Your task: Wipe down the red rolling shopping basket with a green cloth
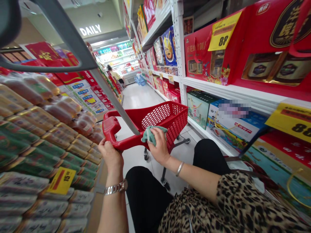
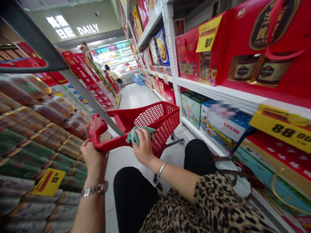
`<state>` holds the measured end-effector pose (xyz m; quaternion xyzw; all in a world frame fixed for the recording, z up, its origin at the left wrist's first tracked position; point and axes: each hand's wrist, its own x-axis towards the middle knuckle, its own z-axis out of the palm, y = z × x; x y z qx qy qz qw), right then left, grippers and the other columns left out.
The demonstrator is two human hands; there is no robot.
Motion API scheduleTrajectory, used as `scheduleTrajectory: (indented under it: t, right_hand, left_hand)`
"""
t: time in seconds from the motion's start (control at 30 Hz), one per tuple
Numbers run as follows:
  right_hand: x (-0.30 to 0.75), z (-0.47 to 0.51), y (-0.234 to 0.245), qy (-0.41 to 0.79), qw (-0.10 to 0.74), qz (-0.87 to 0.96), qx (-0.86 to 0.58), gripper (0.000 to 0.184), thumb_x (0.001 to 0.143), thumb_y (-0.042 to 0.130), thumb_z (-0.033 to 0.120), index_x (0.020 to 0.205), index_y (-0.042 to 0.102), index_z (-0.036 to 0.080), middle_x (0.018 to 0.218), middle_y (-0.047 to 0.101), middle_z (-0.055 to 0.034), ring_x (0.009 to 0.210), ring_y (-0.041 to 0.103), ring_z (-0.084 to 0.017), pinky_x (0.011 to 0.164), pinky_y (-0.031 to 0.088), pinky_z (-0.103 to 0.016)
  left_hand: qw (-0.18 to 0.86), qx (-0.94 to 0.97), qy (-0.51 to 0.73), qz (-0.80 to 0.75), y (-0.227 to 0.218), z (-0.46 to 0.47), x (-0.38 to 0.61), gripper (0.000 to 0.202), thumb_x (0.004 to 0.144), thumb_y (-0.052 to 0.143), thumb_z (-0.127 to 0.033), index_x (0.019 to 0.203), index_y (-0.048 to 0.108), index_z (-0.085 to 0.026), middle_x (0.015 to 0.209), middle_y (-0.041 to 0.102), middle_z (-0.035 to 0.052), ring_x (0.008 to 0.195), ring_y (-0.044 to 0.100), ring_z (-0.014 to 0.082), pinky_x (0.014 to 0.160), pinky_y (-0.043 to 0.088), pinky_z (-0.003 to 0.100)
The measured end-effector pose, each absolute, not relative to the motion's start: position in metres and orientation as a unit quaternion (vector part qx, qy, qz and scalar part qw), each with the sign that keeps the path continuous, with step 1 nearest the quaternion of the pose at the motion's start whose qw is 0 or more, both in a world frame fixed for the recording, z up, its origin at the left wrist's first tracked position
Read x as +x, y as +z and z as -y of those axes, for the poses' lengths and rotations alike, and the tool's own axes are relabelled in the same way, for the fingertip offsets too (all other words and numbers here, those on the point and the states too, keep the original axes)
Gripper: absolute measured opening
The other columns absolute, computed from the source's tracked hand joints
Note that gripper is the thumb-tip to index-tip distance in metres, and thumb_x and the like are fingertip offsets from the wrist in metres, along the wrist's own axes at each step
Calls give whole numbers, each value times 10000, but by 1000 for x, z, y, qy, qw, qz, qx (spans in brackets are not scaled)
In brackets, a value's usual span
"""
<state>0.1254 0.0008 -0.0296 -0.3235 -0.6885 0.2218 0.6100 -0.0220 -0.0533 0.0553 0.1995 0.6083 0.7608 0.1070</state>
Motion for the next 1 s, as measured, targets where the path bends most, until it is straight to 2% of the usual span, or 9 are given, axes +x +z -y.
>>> scheduleTrajectory:
  t: [0.07,0.13,0.2,0.27,0.37,0.53,0.7,0.87,1.0]
  right_hand:
    - [117,10,-41,177,561,741,-324,697,930,629,347,1560,410,145,1556,426,-219,1457,400,-354,1206,374,-553]
    - [114,18,-52,145,520,776,-326,868,916,658,451,1614,292,87,1644,281,-259,1526,283,-402,1218,336,-596]
    - [115,21,-60,128,499,792,-328,874,934,636,465,1628,264,88,1666,250,-254,1548,242,-404,1222,316,-611]
    - [120,18,-63,122,492,798,-326,758,969,591,400,1621,316,127,1656,302,-219,1548,259,-369,1228,320,-584]
    - [129,8,-65,124,504,795,-314,584,986,548,275,1551,467,149,1585,417,-192,1491,366,-315,1217,369,-500]
    - [135,-4,-66,140,513,781,-327,443,935,621,205,1376,652,233,1389,589,-137,1309,531,-288,1099,448,-462]
    - [129,-15,-64,226,529,734,-361,378,851,741,233,1223,672,230,1175,701,-86,1138,629,-258,1016,464,-424]
    - [125,-26,-63,326,549,666,-385,586,731,846,273,1264,608,230,1109,708,-60,991,664,-232,925,528,-374]
    - [131,-27,-58,288,526,684,-416,420,713,853,304,1088,684,223,1022,663,-61,966,625,-243,894,521,-375]
  left_hand:
    - [106,203,761,-608,55,53,-22,417,736,540,-408,1108,430,-254,934,459,-8,732,455,123,591,412,248]
    - [104,205,763,-604,56,53,-22,435,729,543,-417,1114,425,-254,956,468,-2,766,475,132,609,421,258]
    - [105,202,766,-602,57,54,-20,435,729,535,-408,1119,421,-254,971,478,4,783,489,139,605,417,258]
    - [111,197,766,-601,58,54,-19,419,730,524,-380,1117,422,-255,979,487,5,787,499,139,593,412,251]
    - [117,194,771,-595,59,55,-18,389,739,510,-334,1111,428,-256,978,497,0,781,506,134,585,423,241]
    - [115,190,776,-590,57,55,-22,363,761,508,-308,1113,438,-256,980,514,1,767,501,129,598,465,254]
    - [110,198,774,-591,55,55,-22,410,746,541,-352,1131,437,-254,996,503,-1,806,509,135,639,469,270]
    - [112,194,781,-583,56,56,-21,406,741,528,-322,1131,448,-241,981,517,1,810,521,143,620,463,266]
    - [108,199,779,-585,54,55,-24,416,724,539,-359,1113,439,-251,953,488,-12,757,474,125,610,444,263]
